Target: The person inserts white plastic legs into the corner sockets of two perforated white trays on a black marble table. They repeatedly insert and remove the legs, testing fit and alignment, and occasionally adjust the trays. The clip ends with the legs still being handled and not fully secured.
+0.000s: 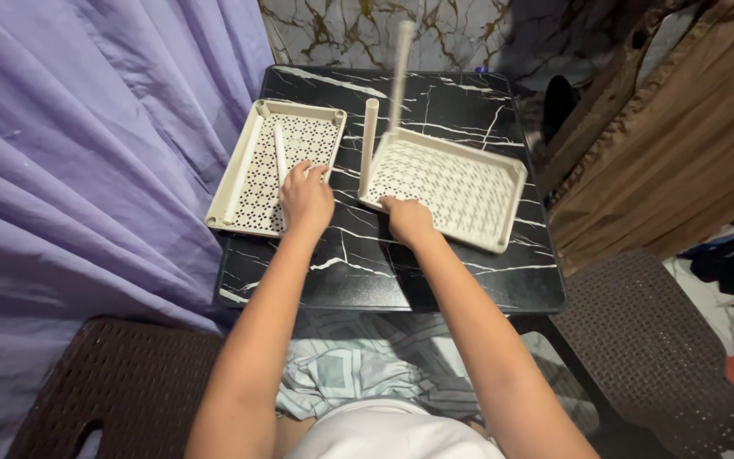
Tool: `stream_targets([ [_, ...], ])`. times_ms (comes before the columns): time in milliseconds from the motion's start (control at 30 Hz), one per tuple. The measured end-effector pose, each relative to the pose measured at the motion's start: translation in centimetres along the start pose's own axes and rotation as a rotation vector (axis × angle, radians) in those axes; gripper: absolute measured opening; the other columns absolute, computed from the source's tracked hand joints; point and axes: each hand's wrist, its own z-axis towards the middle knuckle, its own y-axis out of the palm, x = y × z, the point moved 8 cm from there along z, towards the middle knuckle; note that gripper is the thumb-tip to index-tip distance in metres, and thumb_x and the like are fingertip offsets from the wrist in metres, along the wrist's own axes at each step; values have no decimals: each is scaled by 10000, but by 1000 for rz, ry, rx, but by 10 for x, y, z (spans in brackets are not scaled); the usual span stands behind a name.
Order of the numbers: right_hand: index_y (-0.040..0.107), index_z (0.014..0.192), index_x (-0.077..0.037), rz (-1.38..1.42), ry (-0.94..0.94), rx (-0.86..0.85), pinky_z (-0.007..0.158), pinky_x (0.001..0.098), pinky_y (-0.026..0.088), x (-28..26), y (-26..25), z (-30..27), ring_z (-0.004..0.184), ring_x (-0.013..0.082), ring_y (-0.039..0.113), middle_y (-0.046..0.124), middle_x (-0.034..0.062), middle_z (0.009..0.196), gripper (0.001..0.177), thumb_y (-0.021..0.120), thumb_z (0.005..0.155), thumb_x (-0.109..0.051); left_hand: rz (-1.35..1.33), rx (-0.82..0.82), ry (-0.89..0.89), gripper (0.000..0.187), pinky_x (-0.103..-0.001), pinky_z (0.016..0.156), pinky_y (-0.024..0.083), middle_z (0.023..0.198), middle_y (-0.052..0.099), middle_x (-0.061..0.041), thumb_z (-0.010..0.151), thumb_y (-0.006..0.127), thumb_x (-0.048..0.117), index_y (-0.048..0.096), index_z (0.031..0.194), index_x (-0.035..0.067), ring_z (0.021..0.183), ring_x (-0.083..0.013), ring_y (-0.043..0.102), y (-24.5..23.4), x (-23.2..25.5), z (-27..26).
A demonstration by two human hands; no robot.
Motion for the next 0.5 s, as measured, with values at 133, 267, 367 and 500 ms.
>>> stream_targets([
  [133, 677, 1292, -253, 92, 41, -2, 889, 483, 537, 10, -2, 9, 1019, 379, 689, 729, 177, 1061, 370, 624, 927, -223, 218, -174, -107, 384, -699, 1114, 182, 1523, 412, -192, 931, 612, 341, 689, 1279, 196, 1433, -424, 283, 11, -29, -6],
  [267, 717, 1200, -156, 256, -46, 120, 857, 474, 532, 24, 1, 23, 1023, 380, 680, 700, 167, 1153, 395, 771, 848, -326, 124, -277, -209, 376, -662, 1157, 209, 1535, 433, -114, 1010, 512, 397, 675, 1313, 246, 1476, -419, 269, 31, -47, -10],
  [367, 715, 1200, -92, 380, 8, 71, 897, 425, 551, 43, 22, 32, 1020, 352, 704, 711, 172, 1129, 429, 799, 857, -334, 81, -212, -200, 352, -606, 1149, 283, 1476, 511, -84, 1019, 517, 376, 701, 1273, 216, 1439, -381, 358, 36, -56, -11],
  [500, 724, 1186, -76, 483, 44, 99, 920, 410, 543, 48, 34, 49, 1036, 324, 705, 738, 163, 1108, 338, 753, 907, -264, 17, -73, -218, 308, -469, 1122, 403, 1373, 590, -65, 983, 563, 285, 734, 1215, 176, 1336, -315, 491, 29, -61, -6],
])
